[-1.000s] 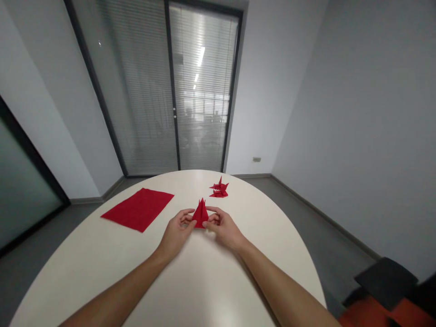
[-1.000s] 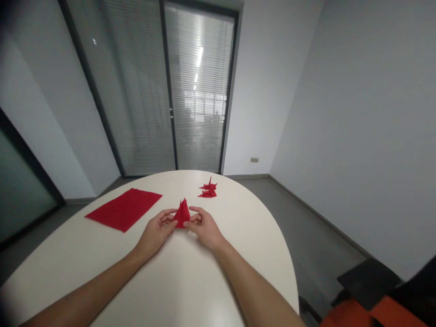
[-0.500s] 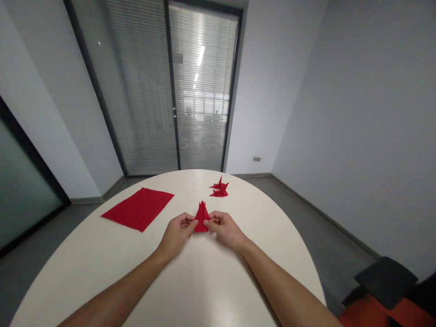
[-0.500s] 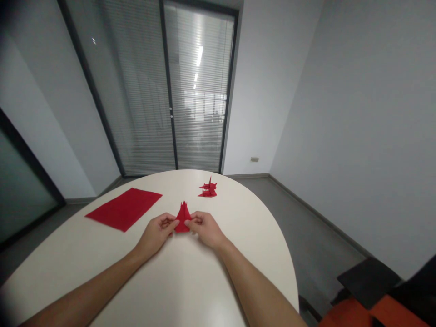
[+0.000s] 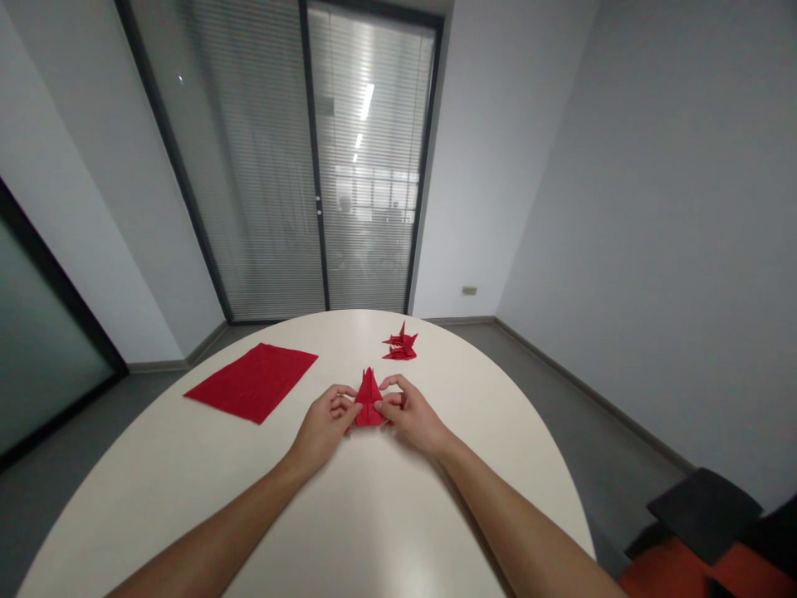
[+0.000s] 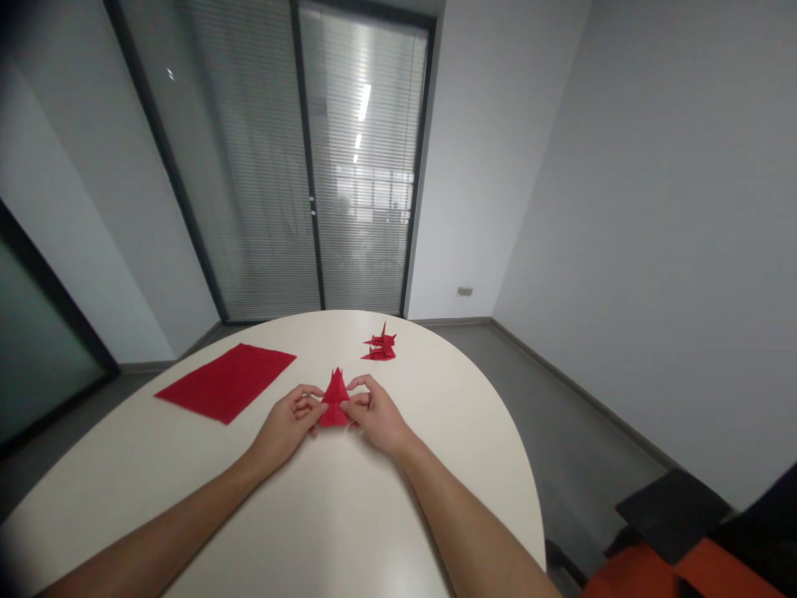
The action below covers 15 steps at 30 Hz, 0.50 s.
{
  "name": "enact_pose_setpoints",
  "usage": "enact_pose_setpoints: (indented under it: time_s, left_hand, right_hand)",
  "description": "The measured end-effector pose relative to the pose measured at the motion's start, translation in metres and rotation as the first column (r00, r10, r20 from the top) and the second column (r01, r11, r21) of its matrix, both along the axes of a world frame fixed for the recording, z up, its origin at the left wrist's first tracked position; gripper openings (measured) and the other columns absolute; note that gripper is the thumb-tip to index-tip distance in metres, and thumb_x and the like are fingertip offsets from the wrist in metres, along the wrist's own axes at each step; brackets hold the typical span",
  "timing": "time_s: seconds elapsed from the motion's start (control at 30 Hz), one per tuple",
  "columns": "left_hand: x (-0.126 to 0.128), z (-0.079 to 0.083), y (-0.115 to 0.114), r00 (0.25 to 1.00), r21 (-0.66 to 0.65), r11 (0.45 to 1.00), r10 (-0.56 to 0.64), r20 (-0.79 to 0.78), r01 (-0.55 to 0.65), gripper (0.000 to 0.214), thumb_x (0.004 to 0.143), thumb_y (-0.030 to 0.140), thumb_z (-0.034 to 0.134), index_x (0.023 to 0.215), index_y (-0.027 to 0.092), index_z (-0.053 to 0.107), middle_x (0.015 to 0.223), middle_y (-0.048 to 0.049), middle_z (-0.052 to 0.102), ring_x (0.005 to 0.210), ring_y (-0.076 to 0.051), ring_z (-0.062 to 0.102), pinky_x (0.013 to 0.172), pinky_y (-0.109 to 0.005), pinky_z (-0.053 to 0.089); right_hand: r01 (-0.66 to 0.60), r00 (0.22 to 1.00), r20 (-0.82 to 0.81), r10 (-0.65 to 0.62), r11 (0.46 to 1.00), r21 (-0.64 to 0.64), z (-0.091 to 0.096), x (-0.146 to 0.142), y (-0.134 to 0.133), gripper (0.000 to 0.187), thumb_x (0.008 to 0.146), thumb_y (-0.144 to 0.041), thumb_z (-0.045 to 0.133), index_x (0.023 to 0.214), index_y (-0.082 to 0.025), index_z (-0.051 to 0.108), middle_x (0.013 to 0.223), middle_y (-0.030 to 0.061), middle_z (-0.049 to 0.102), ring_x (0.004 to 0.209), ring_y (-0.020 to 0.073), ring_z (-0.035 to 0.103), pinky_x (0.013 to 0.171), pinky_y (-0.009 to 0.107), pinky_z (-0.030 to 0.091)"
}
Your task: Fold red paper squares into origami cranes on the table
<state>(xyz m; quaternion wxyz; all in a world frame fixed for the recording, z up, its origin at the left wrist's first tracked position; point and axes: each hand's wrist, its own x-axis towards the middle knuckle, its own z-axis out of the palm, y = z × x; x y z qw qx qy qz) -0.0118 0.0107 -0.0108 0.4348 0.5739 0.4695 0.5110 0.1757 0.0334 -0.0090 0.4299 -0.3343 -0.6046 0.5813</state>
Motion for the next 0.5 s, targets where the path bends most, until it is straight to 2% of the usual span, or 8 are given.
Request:
enact_pose_setpoints:
  time_s: [0.23, 0.37, 0.5]
  left_hand:
    - [-0.0001, 0.0004, -0.0010, 1.000, -0.016, 1.000, 0.015, 0.008, -0.014, 0.033, 0.070, 0.045, 0.072, 0.084, 0.019, 0.057, 0.070, 0.0003, 0.066, 0.052, -0.013, 0.058, 0.048, -0.024, 0.046]
    - [-0.0016, -0.0021, -0.0009, 1.000, -0.003, 1.000, -0.007, -0.006, 0.007, 0.027, 0.075, 0.042, 0.067, 0.086, 0.019, 0.058, 0.073, 0.0007, 0.066, 0.052, -0.012, 0.058, 0.049, -0.024, 0.046]
    - [-0.0032, -0.0039, 0.0001, 1.000, -0.003, 1.000, -0.029, -0.007, 0.029, 0.026, 0.076, 0.040, 0.065, 0.088, 0.018, 0.060, 0.076, -0.0022, 0.068, 0.061, -0.015, 0.063, 0.053, -0.025, 0.049]
  right_hand:
    - [-0.023, 0.999, 0.025, 0.023, 0.999, 0.028, 0.0012, 0.0024, 0.0006, 0.034, 0.078, -0.045, 0.074, 0.089, -0.020, 0.053, 0.063, -0.0059, 0.060, 0.054, 0.0104, 0.053, 0.058, 0.025, 0.045]
    - [-0.035, 0.999, 0.015, 0.034, 0.998, 0.044, 0.0019, 0.0055, 0.0016, 0.027, 0.080, -0.040, 0.071, 0.094, -0.019, 0.062, 0.071, -0.0027, 0.064, 0.060, 0.0118, 0.056, 0.062, 0.028, 0.048]
    - [-0.031, 0.999, 0.034, 0.029, 0.998, 0.063, -0.0001, 0.0071, 0.0040, 0.022, 0.079, -0.034, 0.068, 0.093, -0.018, 0.071, 0.078, 0.0013, 0.069, 0.067, 0.0135, 0.060, 0.065, 0.028, 0.049]
